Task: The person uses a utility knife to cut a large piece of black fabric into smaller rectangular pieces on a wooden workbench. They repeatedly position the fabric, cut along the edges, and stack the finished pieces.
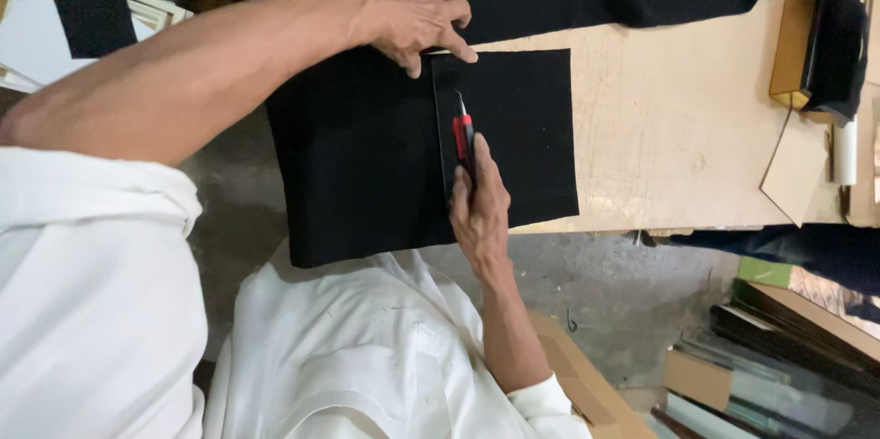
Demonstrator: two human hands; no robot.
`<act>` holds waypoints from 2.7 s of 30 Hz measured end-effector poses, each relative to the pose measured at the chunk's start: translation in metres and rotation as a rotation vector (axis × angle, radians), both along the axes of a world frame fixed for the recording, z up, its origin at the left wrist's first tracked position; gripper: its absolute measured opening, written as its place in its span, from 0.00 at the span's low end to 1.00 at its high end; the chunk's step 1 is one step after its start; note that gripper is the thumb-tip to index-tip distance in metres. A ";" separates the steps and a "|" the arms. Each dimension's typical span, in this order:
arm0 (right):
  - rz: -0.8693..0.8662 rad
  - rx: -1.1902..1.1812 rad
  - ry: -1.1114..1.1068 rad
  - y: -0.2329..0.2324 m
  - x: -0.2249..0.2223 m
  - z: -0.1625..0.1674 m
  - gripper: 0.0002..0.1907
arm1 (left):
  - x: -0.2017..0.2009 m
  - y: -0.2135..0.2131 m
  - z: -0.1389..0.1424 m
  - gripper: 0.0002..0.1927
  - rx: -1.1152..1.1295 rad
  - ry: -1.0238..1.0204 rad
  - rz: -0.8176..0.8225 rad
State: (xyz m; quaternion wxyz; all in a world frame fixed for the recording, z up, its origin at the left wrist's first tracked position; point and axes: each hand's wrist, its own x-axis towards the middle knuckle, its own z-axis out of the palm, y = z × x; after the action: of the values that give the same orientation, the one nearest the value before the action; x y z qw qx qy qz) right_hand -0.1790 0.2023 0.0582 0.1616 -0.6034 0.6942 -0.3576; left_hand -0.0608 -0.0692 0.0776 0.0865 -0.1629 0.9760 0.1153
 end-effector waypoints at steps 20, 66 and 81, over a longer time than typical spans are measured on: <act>0.021 0.130 0.092 -0.065 0.016 -0.030 0.34 | -0.014 -0.031 -0.013 0.32 0.052 -0.183 -0.128; 0.099 0.220 0.507 0.015 0.031 -0.051 0.42 | 0.001 0.003 0.009 0.35 -0.229 -0.045 -0.248; 0.061 0.427 0.502 0.180 0.025 -0.047 0.41 | 0.020 0.101 0.025 0.28 -0.319 0.039 -0.211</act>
State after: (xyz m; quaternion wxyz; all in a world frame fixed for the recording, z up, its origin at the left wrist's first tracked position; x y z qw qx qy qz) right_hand -0.1539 0.3824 0.0114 0.1190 -0.6459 0.7531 -0.0392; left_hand -0.0410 0.0317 0.1028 0.0521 -0.0693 0.9951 -0.0476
